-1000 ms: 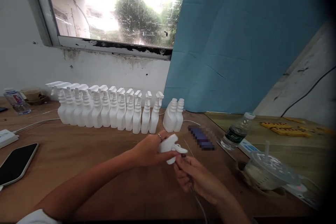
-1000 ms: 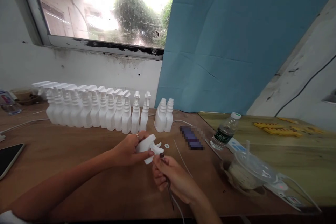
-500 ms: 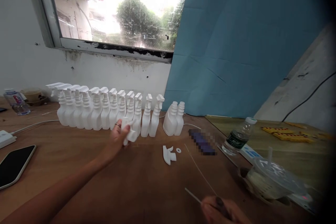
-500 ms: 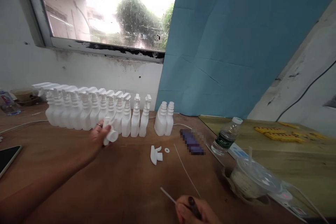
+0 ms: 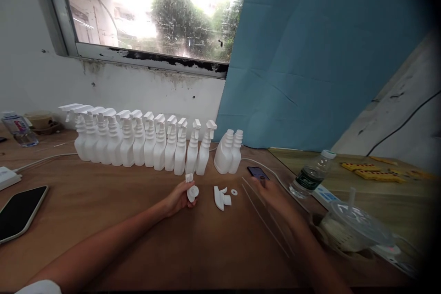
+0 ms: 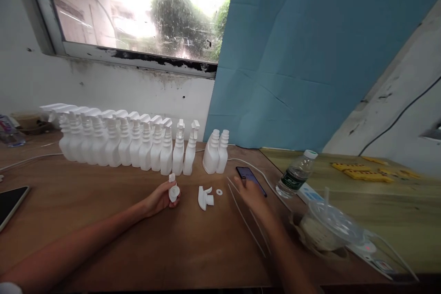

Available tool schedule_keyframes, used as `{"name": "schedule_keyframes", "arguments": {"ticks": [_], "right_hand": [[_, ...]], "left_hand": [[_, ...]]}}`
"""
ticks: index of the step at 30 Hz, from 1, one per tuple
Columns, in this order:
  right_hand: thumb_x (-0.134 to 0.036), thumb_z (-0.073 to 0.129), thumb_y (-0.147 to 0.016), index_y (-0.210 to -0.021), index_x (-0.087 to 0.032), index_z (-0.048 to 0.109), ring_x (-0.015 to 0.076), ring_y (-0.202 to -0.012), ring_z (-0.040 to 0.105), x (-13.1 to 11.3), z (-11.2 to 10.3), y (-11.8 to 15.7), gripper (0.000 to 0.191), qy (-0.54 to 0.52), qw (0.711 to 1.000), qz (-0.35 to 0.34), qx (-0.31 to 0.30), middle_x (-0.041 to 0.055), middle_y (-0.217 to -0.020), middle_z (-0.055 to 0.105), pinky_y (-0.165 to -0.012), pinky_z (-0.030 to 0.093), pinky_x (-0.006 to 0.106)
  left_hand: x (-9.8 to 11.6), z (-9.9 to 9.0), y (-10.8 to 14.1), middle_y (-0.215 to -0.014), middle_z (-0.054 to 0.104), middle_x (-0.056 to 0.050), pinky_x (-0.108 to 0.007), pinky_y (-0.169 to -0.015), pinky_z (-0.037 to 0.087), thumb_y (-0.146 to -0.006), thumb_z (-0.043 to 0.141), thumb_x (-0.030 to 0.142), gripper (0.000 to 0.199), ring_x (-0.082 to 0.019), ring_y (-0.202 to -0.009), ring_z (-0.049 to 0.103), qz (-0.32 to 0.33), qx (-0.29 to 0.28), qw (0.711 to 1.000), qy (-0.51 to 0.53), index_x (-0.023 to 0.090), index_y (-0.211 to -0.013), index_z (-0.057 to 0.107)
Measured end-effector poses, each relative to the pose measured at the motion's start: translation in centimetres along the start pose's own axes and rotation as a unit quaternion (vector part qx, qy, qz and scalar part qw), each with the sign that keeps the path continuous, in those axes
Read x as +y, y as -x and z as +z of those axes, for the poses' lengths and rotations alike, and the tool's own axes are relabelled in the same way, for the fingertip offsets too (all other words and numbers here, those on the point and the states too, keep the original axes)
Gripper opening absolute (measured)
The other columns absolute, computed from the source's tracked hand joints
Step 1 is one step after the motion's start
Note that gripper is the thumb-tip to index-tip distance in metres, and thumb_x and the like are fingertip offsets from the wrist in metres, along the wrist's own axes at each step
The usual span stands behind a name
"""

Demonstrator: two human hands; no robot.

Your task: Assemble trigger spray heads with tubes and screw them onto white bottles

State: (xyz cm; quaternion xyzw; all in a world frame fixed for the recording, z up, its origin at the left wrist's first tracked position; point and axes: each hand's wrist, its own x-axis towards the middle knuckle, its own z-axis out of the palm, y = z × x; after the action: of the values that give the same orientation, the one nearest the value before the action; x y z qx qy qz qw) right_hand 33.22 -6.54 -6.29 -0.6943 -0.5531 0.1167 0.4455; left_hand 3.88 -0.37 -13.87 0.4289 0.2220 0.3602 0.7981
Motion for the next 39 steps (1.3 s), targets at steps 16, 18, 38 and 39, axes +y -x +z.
{"name": "schedule_keyframes", "arguments": {"ticks": [16,18,38,39], "right_hand": [[-0.040,0.055,-0.092,-0.078,-0.021,0.070,0.0202,-0.077,0.067,-6.2,9.0,8.4,0.029,-0.258,0.950,-0.147,-0.095,0.0053,-0.083,0.070,-0.074,0.052,0.032],[-0.035,0.056,-0.092,-0.078,-0.021,0.071,0.0205,-0.082,0.066,-6.1,9.2,8.4,0.024,-0.223,0.952,-0.184,-0.098,0.0056,-0.086,0.071,-0.076,0.051,0.032],[-0.030,0.053,-0.095,-0.088,-0.022,0.074,0.0187,-0.088,0.064,-6.1,9.9,9.0,0.024,-0.221,0.932,-0.199,-0.205,0.0055,-0.093,0.067,-0.080,0.050,0.030],[-0.031,0.053,-0.095,-0.089,-0.023,0.075,0.0188,-0.089,0.064,-6.1,10.0,9.0,0.024,-0.240,0.930,-0.178,-0.213,0.0057,-0.094,0.066,-0.080,0.051,0.030]], "left_hand": [[-0.5,0.0,0.2,-0.052,0.053,0.004,-0.019,-0.037,0.024,-0.075,0.062,0.049,0.037,-0.010,-0.038,0.046,0.030,0.085,0.994,-0.055,0.021,-0.079,0.038],[-0.6,0.0,0.2,-0.051,0.053,0.004,-0.019,-0.036,0.024,-0.074,0.063,0.052,0.040,-0.010,-0.038,0.046,0.028,0.086,0.994,-0.067,0.021,-0.079,0.038],[-0.9,-0.6,0.0,-0.053,0.047,0.010,-0.016,-0.035,0.017,-0.074,0.066,0.054,0.044,-0.006,-0.034,0.038,0.034,0.108,0.990,-0.087,0.022,-0.085,0.038],[-0.8,-0.6,0.1,-0.052,0.047,0.010,-0.016,-0.035,0.017,-0.073,0.067,0.053,0.044,-0.006,-0.034,0.038,0.032,0.106,0.990,-0.082,0.022,-0.084,0.037]]}}
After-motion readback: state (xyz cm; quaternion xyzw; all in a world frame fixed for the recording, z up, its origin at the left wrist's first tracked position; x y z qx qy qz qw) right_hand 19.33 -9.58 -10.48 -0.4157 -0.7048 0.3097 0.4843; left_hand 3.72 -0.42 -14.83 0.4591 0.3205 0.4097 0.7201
